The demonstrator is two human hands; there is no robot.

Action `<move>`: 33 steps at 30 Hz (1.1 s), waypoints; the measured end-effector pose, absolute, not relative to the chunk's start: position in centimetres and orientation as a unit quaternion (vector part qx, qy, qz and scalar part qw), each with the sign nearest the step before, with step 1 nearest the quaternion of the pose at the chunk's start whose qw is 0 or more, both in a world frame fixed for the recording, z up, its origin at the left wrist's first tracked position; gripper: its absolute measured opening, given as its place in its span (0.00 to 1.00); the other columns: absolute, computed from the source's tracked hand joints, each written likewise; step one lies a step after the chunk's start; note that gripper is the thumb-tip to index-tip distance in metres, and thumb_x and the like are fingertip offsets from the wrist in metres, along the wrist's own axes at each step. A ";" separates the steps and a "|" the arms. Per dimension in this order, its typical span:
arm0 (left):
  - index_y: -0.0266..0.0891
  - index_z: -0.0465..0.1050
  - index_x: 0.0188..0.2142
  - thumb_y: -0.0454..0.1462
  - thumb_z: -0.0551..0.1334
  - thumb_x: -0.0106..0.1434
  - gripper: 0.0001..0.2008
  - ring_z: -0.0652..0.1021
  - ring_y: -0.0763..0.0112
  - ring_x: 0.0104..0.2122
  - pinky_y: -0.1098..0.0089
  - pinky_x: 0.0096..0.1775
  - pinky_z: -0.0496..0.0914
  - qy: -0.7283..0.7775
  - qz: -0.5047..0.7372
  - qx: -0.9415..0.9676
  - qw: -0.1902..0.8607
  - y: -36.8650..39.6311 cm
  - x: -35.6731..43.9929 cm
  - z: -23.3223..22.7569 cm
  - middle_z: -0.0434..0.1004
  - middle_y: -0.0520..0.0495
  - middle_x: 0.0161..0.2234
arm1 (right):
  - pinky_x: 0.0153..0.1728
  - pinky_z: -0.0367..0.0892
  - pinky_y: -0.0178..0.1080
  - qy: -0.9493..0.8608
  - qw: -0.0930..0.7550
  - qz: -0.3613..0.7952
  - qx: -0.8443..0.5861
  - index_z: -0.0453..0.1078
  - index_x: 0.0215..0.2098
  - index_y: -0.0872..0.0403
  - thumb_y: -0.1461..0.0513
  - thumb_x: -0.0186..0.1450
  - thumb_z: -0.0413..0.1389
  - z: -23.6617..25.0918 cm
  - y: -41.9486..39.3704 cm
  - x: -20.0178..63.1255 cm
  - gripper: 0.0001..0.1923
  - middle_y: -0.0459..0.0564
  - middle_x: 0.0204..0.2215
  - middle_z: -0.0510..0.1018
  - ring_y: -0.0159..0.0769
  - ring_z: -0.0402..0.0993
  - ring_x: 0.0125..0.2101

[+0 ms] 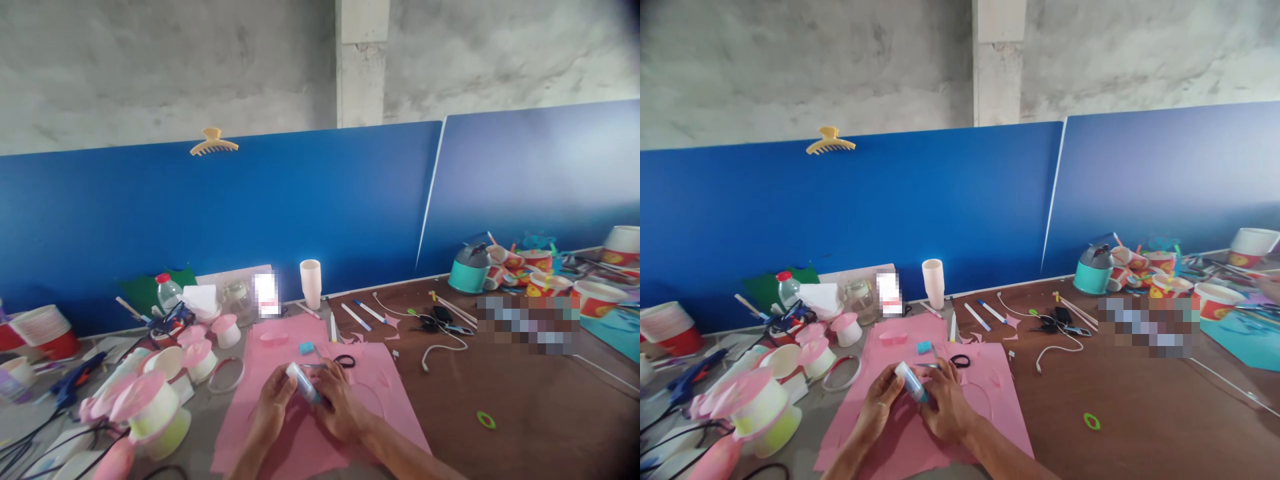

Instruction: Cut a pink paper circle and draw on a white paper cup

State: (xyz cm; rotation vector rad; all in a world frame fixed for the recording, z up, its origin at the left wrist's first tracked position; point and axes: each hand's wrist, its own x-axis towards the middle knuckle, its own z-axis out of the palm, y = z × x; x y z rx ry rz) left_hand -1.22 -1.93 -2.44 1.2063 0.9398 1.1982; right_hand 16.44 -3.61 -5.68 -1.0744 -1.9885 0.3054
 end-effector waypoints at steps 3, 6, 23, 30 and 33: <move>0.39 0.81 0.37 0.54 0.71 0.54 0.22 0.80 0.59 0.40 0.63 0.47 0.72 0.400 0.499 0.533 0.554 -2.0 -1.1 -2.5 0.84 0.42 0.38 | 0.53 0.60 0.51 -0.773 0.413 0.109 -0.469 0.70 0.31 0.51 0.68 0.52 0.59 -6.0 -3.6 16.3 0.09 0.49 0.38 0.78 0.48 0.69 0.48; 0.39 0.81 0.37 0.54 0.71 0.54 0.22 0.80 0.58 0.40 0.63 0.47 0.73 0.396 0.494 0.536 0.559 -2.1 -1.0 -2.4 0.84 0.42 0.37 | 0.53 0.59 0.55 -0.758 0.403 0.071 -0.507 0.69 0.30 0.51 0.66 0.52 0.60 -6.1 -3.6 16.4 0.08 0.48 0.34 0.76 0.47 0.69 0.43; 0.40 0.81 0.37 0.54 0.72 0.53 0.22 0.81 0.59 0.39 0.63 0.45 0.74 0.399 0.508 0.528 0.551 -1.9 -1.3 -2.4 0.85 0.43 0.37 | 0.57 0.56 0.57 -0.790 0.398 0.112 -0.451 0.72 0.37 0.50 0.66 0.49 0.60 -5.8 -3.5 16.7 0.16 0.52 0.46 0.77 0.52 0.68 0.51; 0.39 0.81 0.38 0.53 0.71 0.55 0.21 0.81 0.56 0.41 0.62 0.46 0.74 0.389 0.503 0.560 0.530 -2.2 -0.9 -2.5 0.85 0.41 0.38 | 0.58 0.55 0.58 -0.772 0.407 0.100 -0.479 0.71 0.33 0.50 0.69 0.50 0.57 -6.1 -3.6 16.6 0.13 0.50 0.41 0.79 0.51 0.68 0.50; 0.39 0.80 0.39 0.52 0.71 0.54 0.21 0.81 0.56 0.40 0.62 0.45 0.74 0.392 0.502 0.563 0.526 -2.2 -0.8 -2.5 0.85 0.40 0.38 | 0.59 0.53 0.61 -0.767 0.410 0.073 -0.488 0.71 0.35 0.51 0.67 0.49 0.58 -6.4 -3.5 16.6 0.14 0.52 0.41 0.77 0.53 0.68 0.50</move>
